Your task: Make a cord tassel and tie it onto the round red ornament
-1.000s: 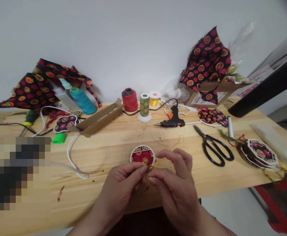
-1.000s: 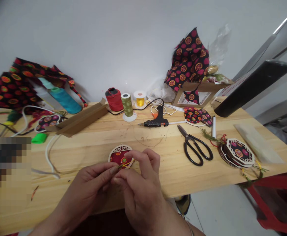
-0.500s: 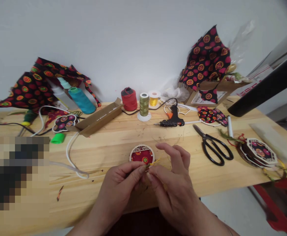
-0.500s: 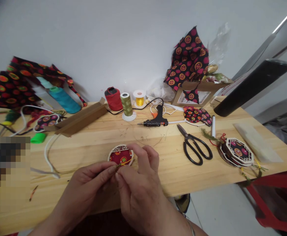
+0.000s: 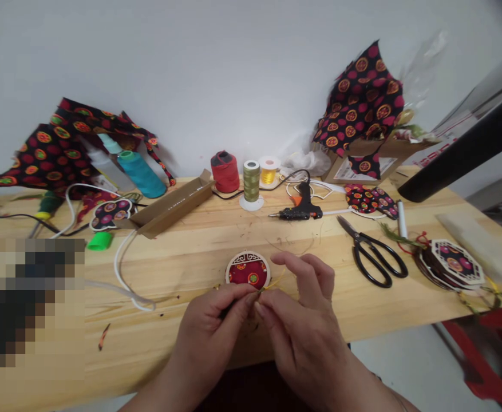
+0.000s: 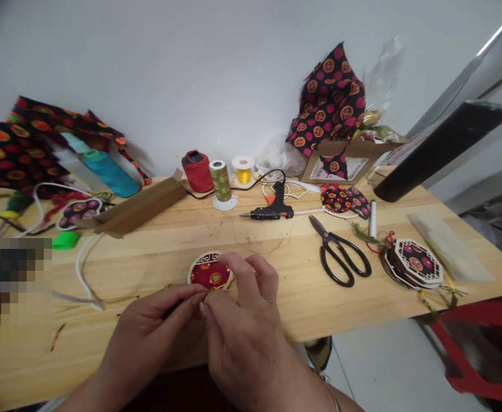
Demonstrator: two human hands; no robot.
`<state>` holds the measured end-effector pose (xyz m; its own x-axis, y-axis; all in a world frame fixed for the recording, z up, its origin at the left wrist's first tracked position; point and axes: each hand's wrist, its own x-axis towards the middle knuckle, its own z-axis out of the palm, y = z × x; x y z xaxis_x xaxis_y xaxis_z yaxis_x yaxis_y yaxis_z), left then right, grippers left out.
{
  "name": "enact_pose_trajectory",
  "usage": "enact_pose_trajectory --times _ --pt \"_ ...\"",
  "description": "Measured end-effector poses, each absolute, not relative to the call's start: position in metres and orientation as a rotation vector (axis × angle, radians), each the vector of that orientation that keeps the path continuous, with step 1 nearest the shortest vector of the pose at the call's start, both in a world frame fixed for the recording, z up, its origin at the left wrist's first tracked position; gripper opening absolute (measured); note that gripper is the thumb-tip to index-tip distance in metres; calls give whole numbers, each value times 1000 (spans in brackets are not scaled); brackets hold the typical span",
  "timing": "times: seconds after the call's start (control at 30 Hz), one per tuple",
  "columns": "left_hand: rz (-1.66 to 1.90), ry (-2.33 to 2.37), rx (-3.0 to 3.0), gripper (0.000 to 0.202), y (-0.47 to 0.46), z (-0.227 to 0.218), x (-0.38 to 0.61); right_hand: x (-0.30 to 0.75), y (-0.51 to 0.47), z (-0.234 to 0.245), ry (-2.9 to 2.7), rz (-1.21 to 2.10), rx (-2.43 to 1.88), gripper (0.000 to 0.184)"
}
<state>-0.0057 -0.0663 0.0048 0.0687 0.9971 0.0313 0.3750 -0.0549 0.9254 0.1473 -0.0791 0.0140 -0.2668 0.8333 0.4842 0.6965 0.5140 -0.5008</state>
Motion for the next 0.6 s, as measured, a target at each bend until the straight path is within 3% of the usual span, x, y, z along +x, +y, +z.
enact_pose_trajectory --times 0.6 --pt "1077 1323 1952 17 -69 -2 -9 142 -80 5 -1821 224 -1252 17"
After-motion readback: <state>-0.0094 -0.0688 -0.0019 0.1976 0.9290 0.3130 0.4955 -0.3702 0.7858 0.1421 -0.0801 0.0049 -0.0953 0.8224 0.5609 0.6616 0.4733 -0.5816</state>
